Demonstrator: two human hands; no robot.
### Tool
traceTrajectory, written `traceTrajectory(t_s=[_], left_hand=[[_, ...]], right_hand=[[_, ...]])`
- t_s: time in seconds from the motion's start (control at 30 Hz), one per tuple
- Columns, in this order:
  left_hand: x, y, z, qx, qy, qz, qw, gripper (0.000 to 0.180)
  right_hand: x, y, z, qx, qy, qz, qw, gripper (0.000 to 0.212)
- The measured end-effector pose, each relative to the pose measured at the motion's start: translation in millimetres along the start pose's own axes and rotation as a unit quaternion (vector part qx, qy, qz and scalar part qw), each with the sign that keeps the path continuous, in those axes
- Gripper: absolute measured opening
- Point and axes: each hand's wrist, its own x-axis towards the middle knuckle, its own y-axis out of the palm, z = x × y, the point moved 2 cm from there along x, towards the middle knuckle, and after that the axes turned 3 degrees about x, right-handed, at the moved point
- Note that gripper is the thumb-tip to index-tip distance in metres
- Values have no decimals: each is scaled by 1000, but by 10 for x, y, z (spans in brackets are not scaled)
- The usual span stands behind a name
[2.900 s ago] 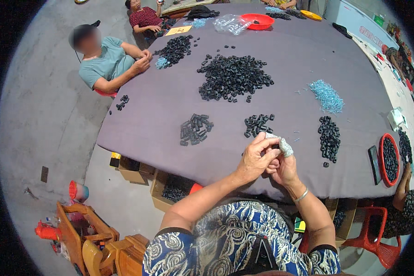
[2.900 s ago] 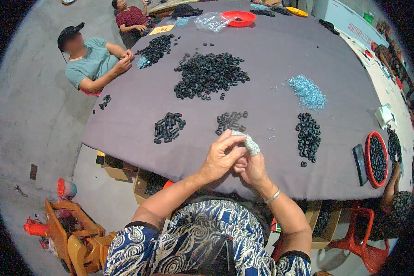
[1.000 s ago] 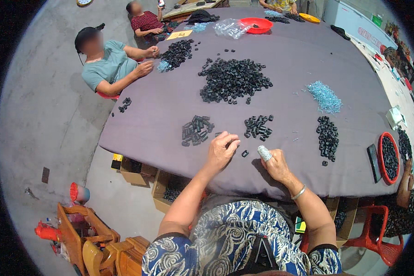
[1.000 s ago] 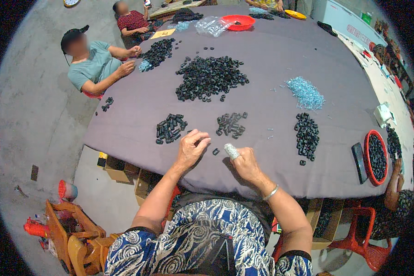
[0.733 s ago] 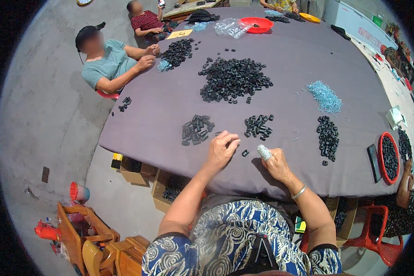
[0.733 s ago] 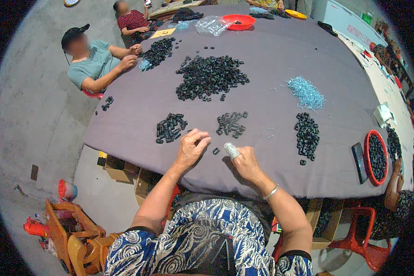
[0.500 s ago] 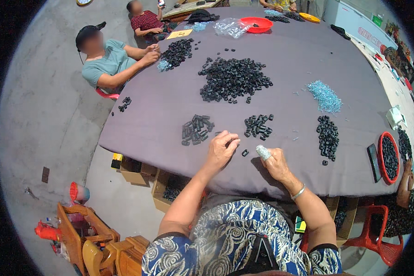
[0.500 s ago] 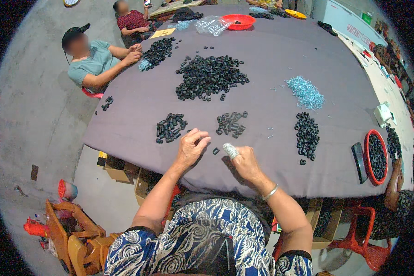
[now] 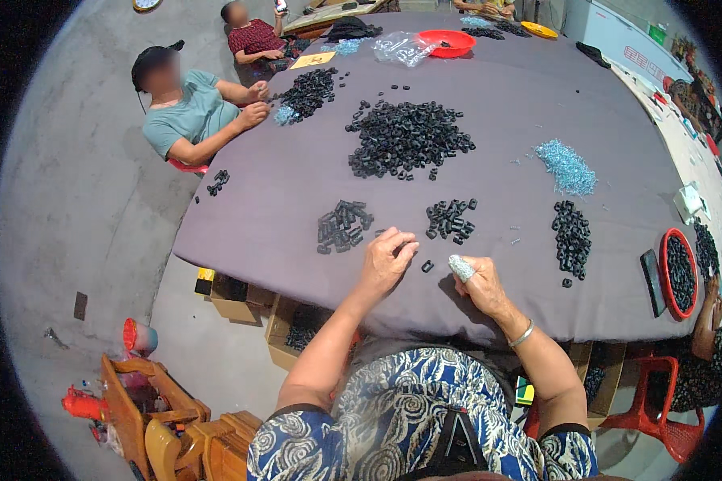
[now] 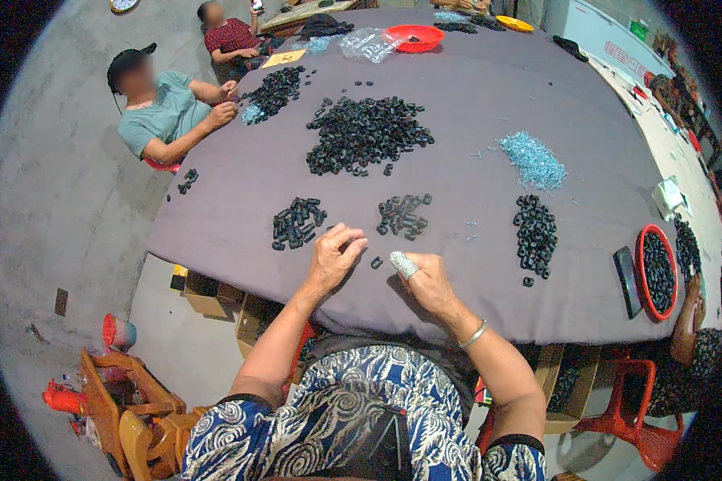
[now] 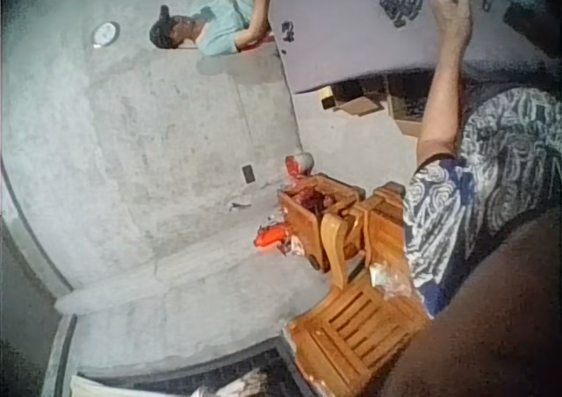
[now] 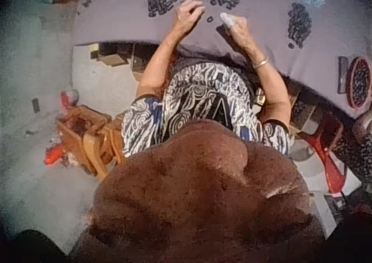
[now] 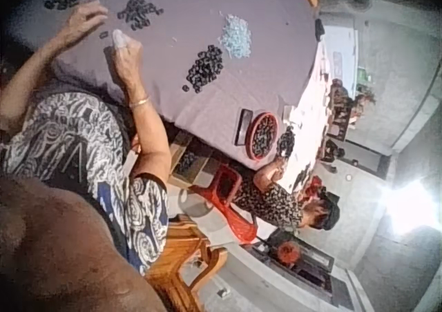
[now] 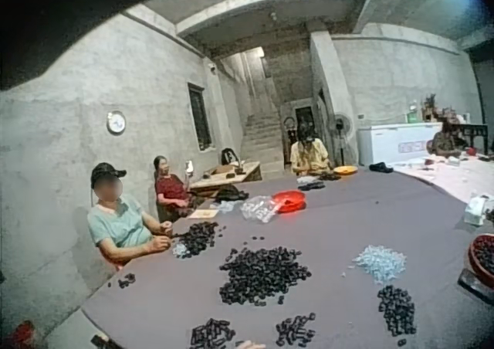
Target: Assembling small black plastic components by hand at a communal workspace.
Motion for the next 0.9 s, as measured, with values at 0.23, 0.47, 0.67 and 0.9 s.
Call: traceTrajectory(t_s=[0.23, 0.47, 0.67, 0.9], left_hand=[[0, 19, 53, 1, -2, 0, 1000, 14], [5, 23, 57, 11, 3, -8, 1000, 14], [-2, 16, 48, 5, -5, 0, 1000, 17], [-10, 23, 32, 3, 5, -9, 1000, 14]], right_hand=[[-20, 16, 32, -31, -9, 0, 999, 53], [-1, -1, 14, -97, -22, 9, 995, 51], [-1, 12, 62, -103, -51, -6, 993, 40], [-4, 27, 59, -161, -75, -38, 983, 31]])
